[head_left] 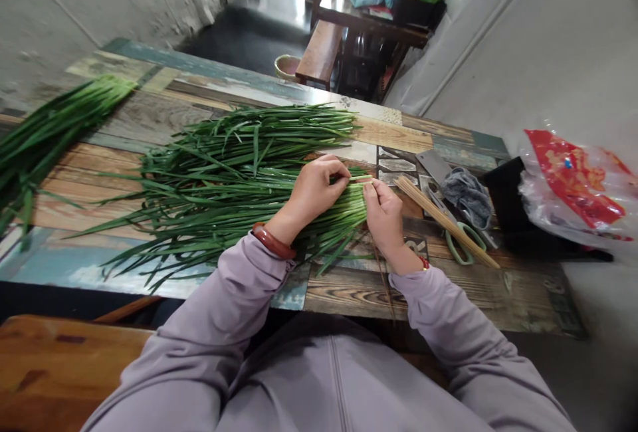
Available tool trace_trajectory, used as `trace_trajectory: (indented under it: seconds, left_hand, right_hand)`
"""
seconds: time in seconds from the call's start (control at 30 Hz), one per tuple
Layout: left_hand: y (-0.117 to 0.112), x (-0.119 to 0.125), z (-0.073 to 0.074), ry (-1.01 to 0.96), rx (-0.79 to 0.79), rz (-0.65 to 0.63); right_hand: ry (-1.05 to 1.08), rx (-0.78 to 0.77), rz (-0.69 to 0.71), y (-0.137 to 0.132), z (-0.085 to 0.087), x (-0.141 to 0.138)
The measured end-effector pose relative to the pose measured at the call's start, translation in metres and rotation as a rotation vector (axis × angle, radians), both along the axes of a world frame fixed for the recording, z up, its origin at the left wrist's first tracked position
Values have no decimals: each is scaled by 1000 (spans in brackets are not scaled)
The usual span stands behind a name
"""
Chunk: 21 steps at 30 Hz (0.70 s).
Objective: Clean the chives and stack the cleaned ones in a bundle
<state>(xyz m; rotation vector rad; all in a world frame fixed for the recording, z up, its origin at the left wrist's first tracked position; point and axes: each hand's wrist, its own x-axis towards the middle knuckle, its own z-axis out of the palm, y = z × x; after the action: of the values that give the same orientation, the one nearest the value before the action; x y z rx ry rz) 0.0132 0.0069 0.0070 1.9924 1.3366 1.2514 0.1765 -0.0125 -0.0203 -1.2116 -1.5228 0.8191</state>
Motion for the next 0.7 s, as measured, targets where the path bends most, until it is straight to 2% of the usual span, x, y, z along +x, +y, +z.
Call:
trace_trajectory:
  seconds: [0.37, 0.7]
  left_hand:
    - [3, -1, -5, -33, -4, -13]
    - [2, -3, 0, 3, -7, -49]
  right_hand:
    - [-16, 18, -15, 0, 1, 0]
    - [-13, 38, -17, 1, 0, -1]
